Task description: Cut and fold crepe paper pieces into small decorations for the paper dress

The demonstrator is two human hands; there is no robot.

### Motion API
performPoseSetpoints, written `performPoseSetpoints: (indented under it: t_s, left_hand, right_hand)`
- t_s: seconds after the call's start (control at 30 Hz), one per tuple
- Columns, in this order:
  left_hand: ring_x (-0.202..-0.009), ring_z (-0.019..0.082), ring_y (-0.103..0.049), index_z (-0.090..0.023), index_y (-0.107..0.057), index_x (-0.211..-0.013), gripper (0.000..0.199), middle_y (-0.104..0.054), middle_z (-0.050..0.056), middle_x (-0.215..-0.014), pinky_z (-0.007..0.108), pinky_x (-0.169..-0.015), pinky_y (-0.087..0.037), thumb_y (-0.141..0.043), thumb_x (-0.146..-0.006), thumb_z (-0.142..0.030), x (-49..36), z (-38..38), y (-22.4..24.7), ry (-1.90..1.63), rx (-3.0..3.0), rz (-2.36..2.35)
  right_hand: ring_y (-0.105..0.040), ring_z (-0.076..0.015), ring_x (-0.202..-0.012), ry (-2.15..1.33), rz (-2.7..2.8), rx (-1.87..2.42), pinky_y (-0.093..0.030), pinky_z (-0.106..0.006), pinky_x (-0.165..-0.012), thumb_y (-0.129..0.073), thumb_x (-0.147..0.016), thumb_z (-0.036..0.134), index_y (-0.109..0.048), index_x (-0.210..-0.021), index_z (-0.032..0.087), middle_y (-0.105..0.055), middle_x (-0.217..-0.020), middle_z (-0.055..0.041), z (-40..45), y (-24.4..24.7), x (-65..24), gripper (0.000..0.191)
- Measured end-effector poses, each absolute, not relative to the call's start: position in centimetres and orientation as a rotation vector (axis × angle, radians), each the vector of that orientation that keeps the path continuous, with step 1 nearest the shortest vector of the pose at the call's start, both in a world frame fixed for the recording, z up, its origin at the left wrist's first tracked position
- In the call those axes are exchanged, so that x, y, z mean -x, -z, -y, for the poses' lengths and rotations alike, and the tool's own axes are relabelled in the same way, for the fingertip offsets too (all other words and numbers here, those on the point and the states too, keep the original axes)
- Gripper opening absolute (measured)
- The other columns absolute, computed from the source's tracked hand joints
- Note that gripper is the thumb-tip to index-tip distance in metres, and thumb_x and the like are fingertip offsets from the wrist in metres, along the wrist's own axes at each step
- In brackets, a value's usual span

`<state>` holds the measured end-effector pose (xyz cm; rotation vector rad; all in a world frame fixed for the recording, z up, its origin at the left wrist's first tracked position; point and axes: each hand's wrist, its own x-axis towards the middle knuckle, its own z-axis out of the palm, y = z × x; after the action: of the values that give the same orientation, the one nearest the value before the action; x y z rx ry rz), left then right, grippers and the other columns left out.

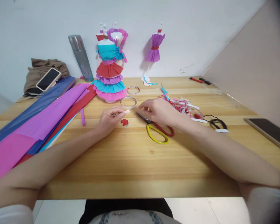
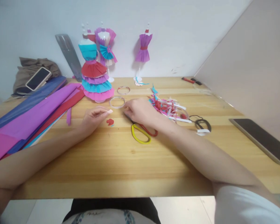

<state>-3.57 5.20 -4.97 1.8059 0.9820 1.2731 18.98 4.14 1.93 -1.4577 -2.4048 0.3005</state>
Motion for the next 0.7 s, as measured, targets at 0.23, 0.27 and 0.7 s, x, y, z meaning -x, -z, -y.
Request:
performPoseSetpoints:
  t_s: [0.23,0.27,0.7]
  left_hand:
    - [-0.082,0.018,-0.069,-0.022,-0.077,-0.076,0.014,-0.077,0.005,-0.087,0.031,-0.079,-0.054,-0.069,-0.083,-0.03,3.7,-5.2,5.0,-1.228,-1.924,-0.922]
    - [-0.081,0.017,-0.069,-0.022,-0.076,-0.075,0.015,-0.077,0.005,-0.085,0.031,-0.078,-0.054,-0.068,-0.084,-0.03,3.7,-5.2,5.0,-1.214,-1.951,-0.926]
    - [-0.1,0.021,-0.067,-0.022,-0.077,-0.096,0.02,-0.076,0.007,-0.106,0.032,-0.085,-0.054,-0.076,-0.078,-0.03,3.8,-5.3,5.1,-1.34,-1.878,-1.104]
  right_hand:
    - [-0.067,-0.0215,-0.084,-0.352,2.466,1.177,-0.042,-0.029,-0.07,-0.067,-0.085,0.028,-0.074,-0.101,0.02,-0.076,-0.095,-0.0064,-3.9,-1.5,-14.8,0.019]
    - [-0.067,-0.0211,-0.084,-0.33,2.446,1.21,-0.041,-0.029,-0.069,-0.065,-0.086,0.025,-0.075,-0.097,0.019,-0.076,-0.093,-0.0066,-3.9,-1.4,-14.5,0.016]
    - [-0.054,-0.0147,-0.065,-0.476,2.225,1.256,-0.034,-0.029,-0.063,-0.059,-0.086,0.02,-0.063,-0.074,0.018,-0.061,-0.066,-0.0011,-4.6,-0.4,-15.3,0.013]
